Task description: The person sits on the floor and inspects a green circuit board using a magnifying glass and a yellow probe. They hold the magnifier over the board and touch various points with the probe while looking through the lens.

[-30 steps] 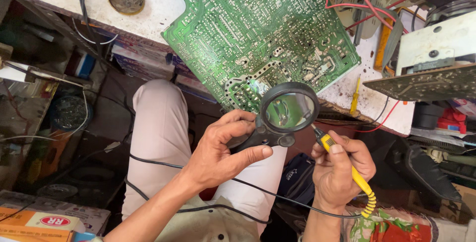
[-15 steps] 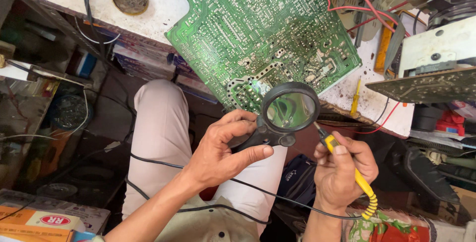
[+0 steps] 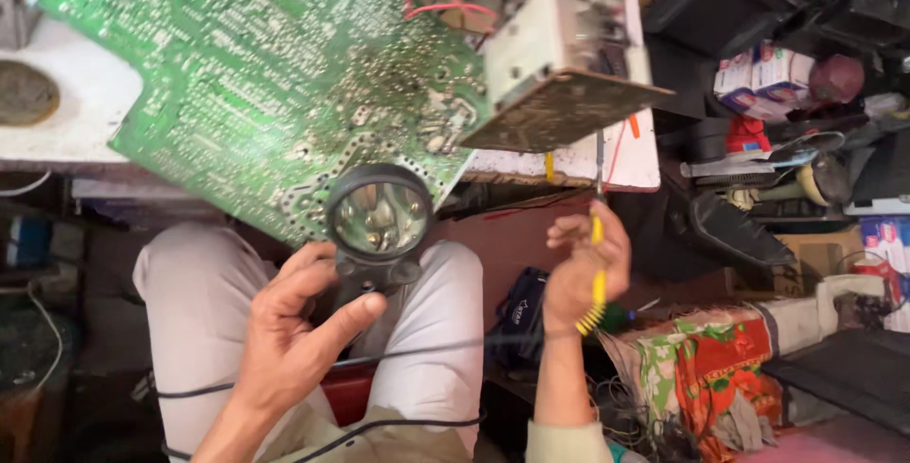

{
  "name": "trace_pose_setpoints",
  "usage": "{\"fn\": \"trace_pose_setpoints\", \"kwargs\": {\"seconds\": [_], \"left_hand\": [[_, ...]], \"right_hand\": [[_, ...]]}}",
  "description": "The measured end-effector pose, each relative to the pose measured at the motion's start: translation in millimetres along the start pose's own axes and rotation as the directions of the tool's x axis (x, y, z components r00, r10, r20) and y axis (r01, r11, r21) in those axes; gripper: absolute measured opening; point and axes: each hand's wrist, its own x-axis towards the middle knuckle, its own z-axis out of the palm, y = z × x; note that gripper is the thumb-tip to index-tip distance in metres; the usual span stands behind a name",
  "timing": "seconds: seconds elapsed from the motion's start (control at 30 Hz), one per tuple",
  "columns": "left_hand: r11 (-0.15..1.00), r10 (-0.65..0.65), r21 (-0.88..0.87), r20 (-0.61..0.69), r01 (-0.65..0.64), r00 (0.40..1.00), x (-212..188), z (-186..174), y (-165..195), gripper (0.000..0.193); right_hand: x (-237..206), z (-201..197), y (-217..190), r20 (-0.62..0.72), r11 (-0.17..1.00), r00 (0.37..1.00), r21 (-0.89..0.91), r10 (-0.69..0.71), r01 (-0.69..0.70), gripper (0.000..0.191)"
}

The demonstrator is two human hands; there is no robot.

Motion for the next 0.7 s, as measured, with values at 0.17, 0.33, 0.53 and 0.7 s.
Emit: {"fn": "trace_pose_setpoints", "kwargs": {"seconds": [0.17, 0.33, 0.53, 0.7], "left_hand": [[0.990, 0.068, -0.125, 0.012, -0.066, 0.998, -1, 2, -9, 0.019], [0.993, 0.053, -0.102, -0.089, -0.062, 0.995, -1, 1, -9, 0.020], [0.942, -0.102, -0.335, -0.377, -0.033, 0.921, 9, -44, -3, 0.028], [0.962, 0.272, 0.197, -0.725, -0.187, 0.633, 34, -106, -1, 0.043]], "right_hand": [[29, 10, 39, 0.164, 0.598, 0.910, -0.707, -0.381, 0.378, 0.016], [43, 14, 72, 0.275, 0.440, 0.886, -0.789, -0.373, 0.430, 0.018], [35, 11, 63, 0.235, 0.529, 0.841, -0.687, -0.487, 0.498, 0.014], [-21, 14, 26, 0.044, 0.871, 0.970, -0.431, -0.238, 0.233, 0.018]]}}
